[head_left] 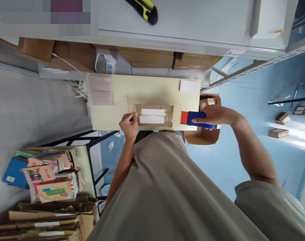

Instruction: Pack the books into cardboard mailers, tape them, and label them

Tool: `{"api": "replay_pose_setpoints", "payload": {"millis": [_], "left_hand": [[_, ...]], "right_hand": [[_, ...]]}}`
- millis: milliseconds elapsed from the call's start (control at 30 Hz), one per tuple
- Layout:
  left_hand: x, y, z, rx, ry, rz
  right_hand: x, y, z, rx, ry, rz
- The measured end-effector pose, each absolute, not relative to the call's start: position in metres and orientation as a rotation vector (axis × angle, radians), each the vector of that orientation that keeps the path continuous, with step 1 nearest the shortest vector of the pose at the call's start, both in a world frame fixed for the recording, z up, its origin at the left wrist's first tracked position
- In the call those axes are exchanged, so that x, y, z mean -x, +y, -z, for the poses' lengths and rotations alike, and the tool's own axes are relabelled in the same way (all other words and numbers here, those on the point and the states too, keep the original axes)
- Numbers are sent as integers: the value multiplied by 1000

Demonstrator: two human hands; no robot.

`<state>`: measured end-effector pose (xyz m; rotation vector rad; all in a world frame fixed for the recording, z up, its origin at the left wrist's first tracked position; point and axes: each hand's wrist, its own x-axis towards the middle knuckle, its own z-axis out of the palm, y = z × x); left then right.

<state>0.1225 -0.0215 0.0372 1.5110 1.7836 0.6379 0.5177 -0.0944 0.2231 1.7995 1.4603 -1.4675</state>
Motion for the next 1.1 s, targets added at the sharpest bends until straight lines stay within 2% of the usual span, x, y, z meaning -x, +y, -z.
{"api": "replay_pose_setpoints", "payload": {"millis": [300, 667, 767, 867, 967, 1100], "left_hand": [[-129, -24, -37, -1577, 1810, -624], [-134, -16, -37, -1648, 1822, -558], [-130, -12, -39, -1586, 1818, -539], [-130, -6, -48, -1572, 1823, -546], [-152, -1, -73, -1754, 1724, -728], [-224, -1, -130, -2117, 1142, -1040]], "right_hand": [[-496, -101, -169, -1876, 1432, 1227], [-429, -122, -136, -2086, 1458, 881], [-426, -127, -130, -2156, 1404, 884], [-438, -131, -140, -2274, 1346, 936], [-460, -130, -166, -2428, 1344, 1005], [-482, -106, -214, -2689, 1511, 962]]}}
